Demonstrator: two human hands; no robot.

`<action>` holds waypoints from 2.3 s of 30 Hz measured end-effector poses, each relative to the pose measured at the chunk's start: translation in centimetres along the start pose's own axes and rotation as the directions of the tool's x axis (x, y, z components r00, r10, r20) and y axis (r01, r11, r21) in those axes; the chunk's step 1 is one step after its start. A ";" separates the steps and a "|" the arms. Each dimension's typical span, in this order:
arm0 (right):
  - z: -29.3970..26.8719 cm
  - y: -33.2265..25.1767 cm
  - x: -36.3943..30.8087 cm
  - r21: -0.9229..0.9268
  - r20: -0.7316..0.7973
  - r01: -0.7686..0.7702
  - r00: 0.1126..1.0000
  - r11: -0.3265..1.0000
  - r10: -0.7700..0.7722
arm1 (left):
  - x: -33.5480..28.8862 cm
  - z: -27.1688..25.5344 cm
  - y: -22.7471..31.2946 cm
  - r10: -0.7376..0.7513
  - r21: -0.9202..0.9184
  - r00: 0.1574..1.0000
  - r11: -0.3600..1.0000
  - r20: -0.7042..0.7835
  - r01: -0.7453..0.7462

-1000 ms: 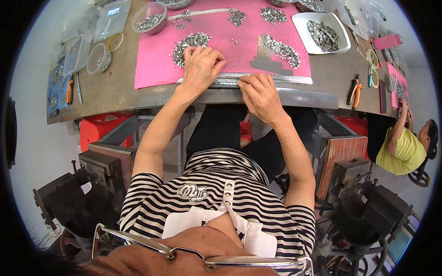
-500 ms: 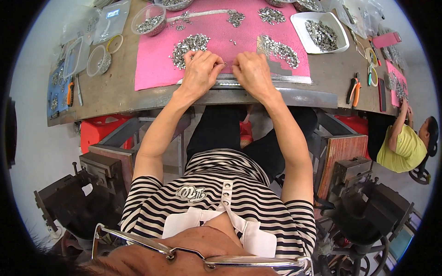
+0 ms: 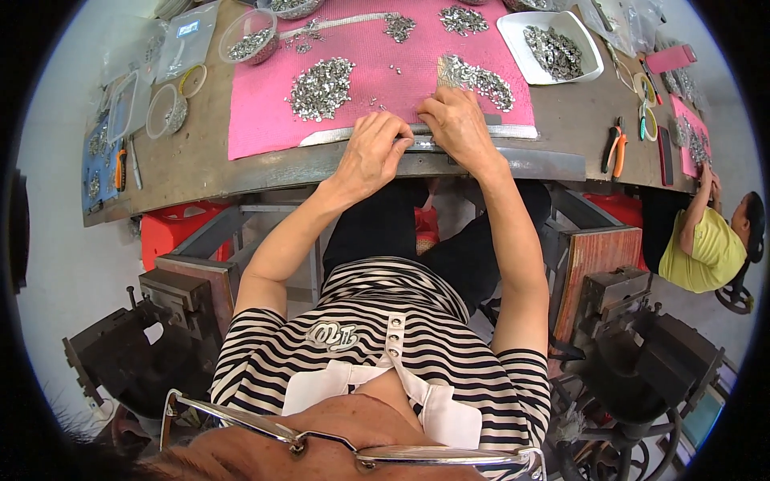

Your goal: The person assembles small metal rings and metal plates into plastic trays and plastic containers by hand, organizing them into the containers.

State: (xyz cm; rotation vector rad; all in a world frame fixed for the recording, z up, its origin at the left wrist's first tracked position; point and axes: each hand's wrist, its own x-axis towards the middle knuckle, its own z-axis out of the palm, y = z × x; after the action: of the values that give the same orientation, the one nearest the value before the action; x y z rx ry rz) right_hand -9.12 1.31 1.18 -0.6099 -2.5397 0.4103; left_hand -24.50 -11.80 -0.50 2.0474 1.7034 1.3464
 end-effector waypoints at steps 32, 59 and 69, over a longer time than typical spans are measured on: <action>0.6 -3.7 -4.6 0.345 -0.171 -0.085 0.973 0.935 0.152 | 2.1 -2.2 -3.6 -0.068 0.340 0.989 0.940 0.128 0.021; 1.1 -2.6 -6.0 0.466 -0.272 -0.130 0.920 0.875 0.281 | 8.6 -7.4 -9.5 -0.273 0.004 0.962 0.962 -0.024 0.273; 1.6 -2.3 -6.0 0.451 -0.274 -0.142 0.918 0.881 0.288 | 8.5 -7.6 -10.2 0.062 0.216 0.991 0.976 -0.121 -0.035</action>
State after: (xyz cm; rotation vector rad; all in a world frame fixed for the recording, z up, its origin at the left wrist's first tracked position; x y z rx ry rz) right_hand -6.07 -3.86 -1.59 -0.7271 -1.9767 0.8378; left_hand -37.51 -4.20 2.03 2.1706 1.9409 1.3900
